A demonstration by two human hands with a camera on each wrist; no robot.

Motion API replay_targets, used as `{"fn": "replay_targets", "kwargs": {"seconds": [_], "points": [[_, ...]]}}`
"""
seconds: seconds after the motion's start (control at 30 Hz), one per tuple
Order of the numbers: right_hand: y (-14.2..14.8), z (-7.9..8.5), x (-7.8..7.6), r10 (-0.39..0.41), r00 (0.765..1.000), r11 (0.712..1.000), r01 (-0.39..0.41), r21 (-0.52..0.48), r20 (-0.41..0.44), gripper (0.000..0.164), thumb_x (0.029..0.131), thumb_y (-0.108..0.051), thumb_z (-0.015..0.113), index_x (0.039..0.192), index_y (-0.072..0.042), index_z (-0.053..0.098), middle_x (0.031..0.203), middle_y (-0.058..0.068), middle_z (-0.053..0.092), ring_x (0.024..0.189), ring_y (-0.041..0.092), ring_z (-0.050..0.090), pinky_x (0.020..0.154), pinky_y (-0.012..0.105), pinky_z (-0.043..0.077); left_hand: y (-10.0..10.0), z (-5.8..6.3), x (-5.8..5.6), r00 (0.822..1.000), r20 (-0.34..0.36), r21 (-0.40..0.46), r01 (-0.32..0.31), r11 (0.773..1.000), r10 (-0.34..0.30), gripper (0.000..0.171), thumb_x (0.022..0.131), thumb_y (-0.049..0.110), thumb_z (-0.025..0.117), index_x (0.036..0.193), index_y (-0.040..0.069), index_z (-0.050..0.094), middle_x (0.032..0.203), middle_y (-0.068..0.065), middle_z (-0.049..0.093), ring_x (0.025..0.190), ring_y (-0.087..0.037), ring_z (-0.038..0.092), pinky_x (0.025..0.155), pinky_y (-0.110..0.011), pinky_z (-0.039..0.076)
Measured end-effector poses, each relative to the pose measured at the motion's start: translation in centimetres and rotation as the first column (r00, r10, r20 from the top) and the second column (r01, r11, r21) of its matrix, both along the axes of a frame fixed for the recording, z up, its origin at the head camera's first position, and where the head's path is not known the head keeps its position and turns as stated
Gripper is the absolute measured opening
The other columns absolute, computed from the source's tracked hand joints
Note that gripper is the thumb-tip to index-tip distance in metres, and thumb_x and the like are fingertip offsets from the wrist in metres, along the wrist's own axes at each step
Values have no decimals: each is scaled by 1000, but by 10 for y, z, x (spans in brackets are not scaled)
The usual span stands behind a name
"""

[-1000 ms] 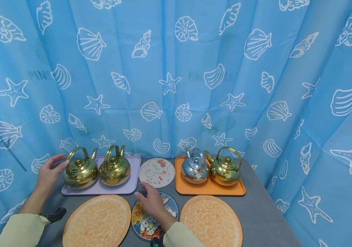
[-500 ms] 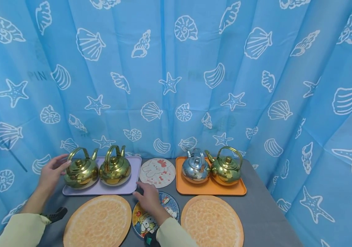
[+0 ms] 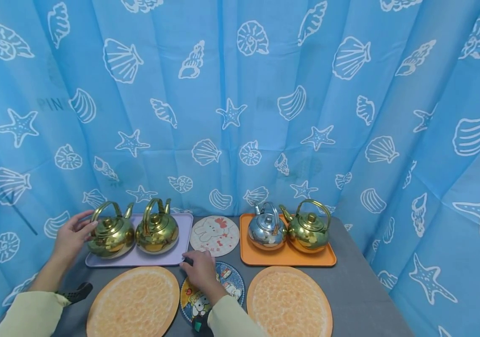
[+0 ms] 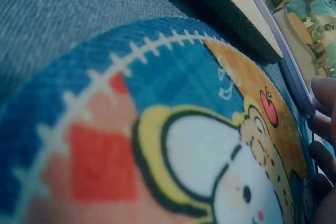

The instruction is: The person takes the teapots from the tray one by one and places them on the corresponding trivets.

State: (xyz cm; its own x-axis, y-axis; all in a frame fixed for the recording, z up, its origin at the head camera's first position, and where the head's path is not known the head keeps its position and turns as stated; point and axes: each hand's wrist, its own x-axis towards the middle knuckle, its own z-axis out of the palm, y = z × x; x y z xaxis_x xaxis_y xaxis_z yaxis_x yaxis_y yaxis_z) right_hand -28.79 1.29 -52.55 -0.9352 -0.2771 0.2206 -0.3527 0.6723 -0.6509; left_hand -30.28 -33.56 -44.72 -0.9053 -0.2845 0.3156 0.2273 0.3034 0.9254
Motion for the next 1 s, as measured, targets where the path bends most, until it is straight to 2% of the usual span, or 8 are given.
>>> {"fn": "replay_targets", "kwargs": {"seconds": [0.07, 0.13, 0.23, 0.33, 0.47, 0.7, 1.0], "points": [[-1, -1, 0, -19, 1000, 1000, 19, 8, -5, 28, 93, -24, 67, 119, -16, 71, 117, -3, 68, 100, 19, 51, 88, 43, 37, 2, 0, 1, 1000, -7, 10, 7, 1000, -7, 44, 95, 22, 65, 136, 10, 55, 102, -3, 66, 85, -12, 61, 59, -26, 55], [-2, -3, -1, -46, 999, 999, 46, 11, 0, 27, 92, -24, 69, 118, -18, 71, 115, -5, 68, 97, 17, 50, 86, 41, 37, 10, 9, 7, 1000, 26, -48, -13, 999, 15, 47, 98, 23, 60, 141, 6, 49, 104, -5, 64, 87, -13, 61, 64, -27, 57], [-5, -4, -2, -94, 995, 996, 94, 12, 14, 26, 90, -25, 71, 116, -21, 72, 112, -7, 69, 93, 15, 49, 83, 38, 36, 15, 15, 10, 999, 45, -35, -19, 999, 21, 47, 99, 16, 58, 143, 4, 45, 106, -9, 61, 87, -12, 62, 65, -28, 57], [-9, -6, -4, -137, 990, 991, 136, 12, 28, 25, 89, -26, 72, 114, -23, 73, 109, -9, 69, 92, 14, 49, 81, 36, 35, 17, 17, 11, 997, 65, -26, -27, 999, 28, 48, 99, 13, 56, 144, 3, 43, 105, -8, 60, 87, -11, 62, 66, -29, 57], [-12, -8, -5, -175, 984, 984, 175, 11, 19, 23, 88, -27, 74, 111, -25, 75, 105, -11, 69, 91, 13, 49, 78, 34, 34, 17, 15, 9, 996, 79, -4, -37, 999, 38, 47, 100, 12, 56, 145, 6, 44, 104, -5, 59, 88, -12, 61, 67, -27, 57], [-17, -8, -3, -218, 976, 976, 217, -23, -13, 17, 86, -28, 75, 103, -24, 76, 99, -10, 70, 85, 14, 48, 75, 35, 33, 19, 14, 9, 995, 85, 42, -53, 998, 49, 47, 99, 8, 56, 145, 7, 45, 106, -9, 59, 89, -12, 60, 68, -25, 56], [-22, -6, -4, -278, 961, 960, 278, -41, 8, 12, 86, -25, 75, 98, -25, 77, 95, -11, 68, 90, 15, 50, 75, 36, 33, 23, 14, 12, 993, 95, 32, -72, 997, 69, 47, 98, 7, 57, 144, 9, 46, 108, -7, 59, 88, -14, 60, 69, -25, 56]]}}
